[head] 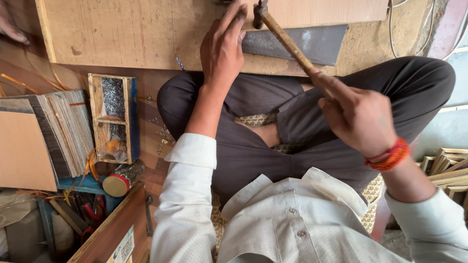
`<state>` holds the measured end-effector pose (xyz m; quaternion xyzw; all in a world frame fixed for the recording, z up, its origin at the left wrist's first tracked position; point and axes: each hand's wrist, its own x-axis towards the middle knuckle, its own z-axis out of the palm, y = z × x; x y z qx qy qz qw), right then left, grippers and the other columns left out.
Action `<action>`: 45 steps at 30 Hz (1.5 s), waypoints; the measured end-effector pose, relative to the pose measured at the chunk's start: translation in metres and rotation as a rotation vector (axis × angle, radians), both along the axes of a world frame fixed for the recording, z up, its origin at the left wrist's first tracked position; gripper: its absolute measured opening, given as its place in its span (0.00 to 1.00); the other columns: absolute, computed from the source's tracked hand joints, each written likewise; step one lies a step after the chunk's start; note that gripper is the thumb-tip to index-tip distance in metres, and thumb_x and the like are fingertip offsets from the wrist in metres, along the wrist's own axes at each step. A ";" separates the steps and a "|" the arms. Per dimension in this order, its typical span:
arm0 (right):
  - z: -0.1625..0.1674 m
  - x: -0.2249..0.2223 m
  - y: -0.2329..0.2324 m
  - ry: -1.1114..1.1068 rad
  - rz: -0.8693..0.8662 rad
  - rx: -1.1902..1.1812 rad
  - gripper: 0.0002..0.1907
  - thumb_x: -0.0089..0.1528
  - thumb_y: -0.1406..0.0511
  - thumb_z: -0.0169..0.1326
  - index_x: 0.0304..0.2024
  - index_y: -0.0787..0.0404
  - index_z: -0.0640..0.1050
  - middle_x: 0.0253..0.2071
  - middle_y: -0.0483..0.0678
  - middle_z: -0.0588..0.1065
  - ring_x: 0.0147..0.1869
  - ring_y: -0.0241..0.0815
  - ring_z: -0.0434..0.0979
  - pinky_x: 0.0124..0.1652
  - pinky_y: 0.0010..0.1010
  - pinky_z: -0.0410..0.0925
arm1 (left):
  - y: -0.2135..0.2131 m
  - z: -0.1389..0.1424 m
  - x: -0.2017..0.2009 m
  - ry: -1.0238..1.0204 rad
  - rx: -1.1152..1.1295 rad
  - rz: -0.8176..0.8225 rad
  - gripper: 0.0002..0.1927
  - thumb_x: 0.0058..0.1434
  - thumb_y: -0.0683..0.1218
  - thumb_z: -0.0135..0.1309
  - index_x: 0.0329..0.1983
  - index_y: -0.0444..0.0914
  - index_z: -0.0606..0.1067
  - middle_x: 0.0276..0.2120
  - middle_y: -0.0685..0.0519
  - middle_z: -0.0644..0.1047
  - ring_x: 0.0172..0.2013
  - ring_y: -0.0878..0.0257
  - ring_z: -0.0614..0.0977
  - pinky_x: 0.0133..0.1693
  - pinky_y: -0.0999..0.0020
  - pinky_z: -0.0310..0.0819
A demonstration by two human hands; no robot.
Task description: The person sits on the floor and assembles wooden frames by hammering nails into wooden boards and attaching them to frame structures. They repeatedly pick up boards, position them, hammer nails, and place the finished frames aside.
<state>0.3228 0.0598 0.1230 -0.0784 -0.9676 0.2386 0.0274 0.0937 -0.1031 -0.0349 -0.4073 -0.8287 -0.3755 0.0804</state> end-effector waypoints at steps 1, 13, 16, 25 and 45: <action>0.003 -0.001 0.002 0.033 -0.020 -0.011 0.27 0.63 0.72 0.61 0.66 0.60 0.75 0.29 0.51 0.78 0.26 0.45 0.77 0.27 0.35 0.67 | 0.000 0.000 0.000 0.011 0.006 0.005 0.24 0.64 0.34 0.59 0.64 0.37 0.74 0.65 0.56 0.72 0.55 0.54 0.80 0.58 0.63 0.77; -0.032 0.025 0.010 0.134 0.031 0.124 0.27 0.63 0.68 0.61 0.65 0.56 0.74 0.34 0.51 0.76 0.27 0.47 0.75 0.27 0.34 0.66 | -0.003 -0.014 -0.020 -0.259 0.303 -0.076 0.13 0.70 0.39 0.58 0.57 0.38 0.78 0.59 0.52 0.78 0.50 0.61 0.85 0.50 0.67 0.85; -0.044 0.042 0.027 -0.012 0.189 0.360 0.29 0.62 0.66 0.62 0.66 0.47 0.77 0.25 0.44 0.72 0.23 0.41 0.73 0.26 0.33 0.66 | 0.007 -0.024 -0.034 -0.420 0.391 0.048 0.13 0.69 0.44 0.63 0.53 0.35 0.76 0.44 0.50 0.80 0.36 0.66 0.85 0.38 0.71 0.84; -0.062 0.042 0.068 0.278 0.660 0.586 0.27 0.63 0.60 0.61 0.66 0.37 0.74 0.30 0.43 0.76 0.27 0.34 0.77 0.26 0.23 0.68 | -0.004 -0.033 -0.058 -0.874 0.375 -0.024 0.17 0.68 0.44 0.63 0.54 0.30 0.77 0.28 0.56 0.79 0.25 0.72 0.80 0.26 0.76 0.77; -0.054 0.004 0.081 -0.004 0.579 0.681 0.37 0.64 0.66 0.57 0.76 0.36 0.69 0.27 0.41 0.70 0.29 0.35 0.75 0.30 0.29 0.70 | -0.016 -0.035 -0.058 -0.962 0.429 -0.090 0.16 0.66 0.43 0.62 0.55 0.32 0.77 0.31 0.56 0.79 0.27 0.73 0.77 0.28 0.76 0.75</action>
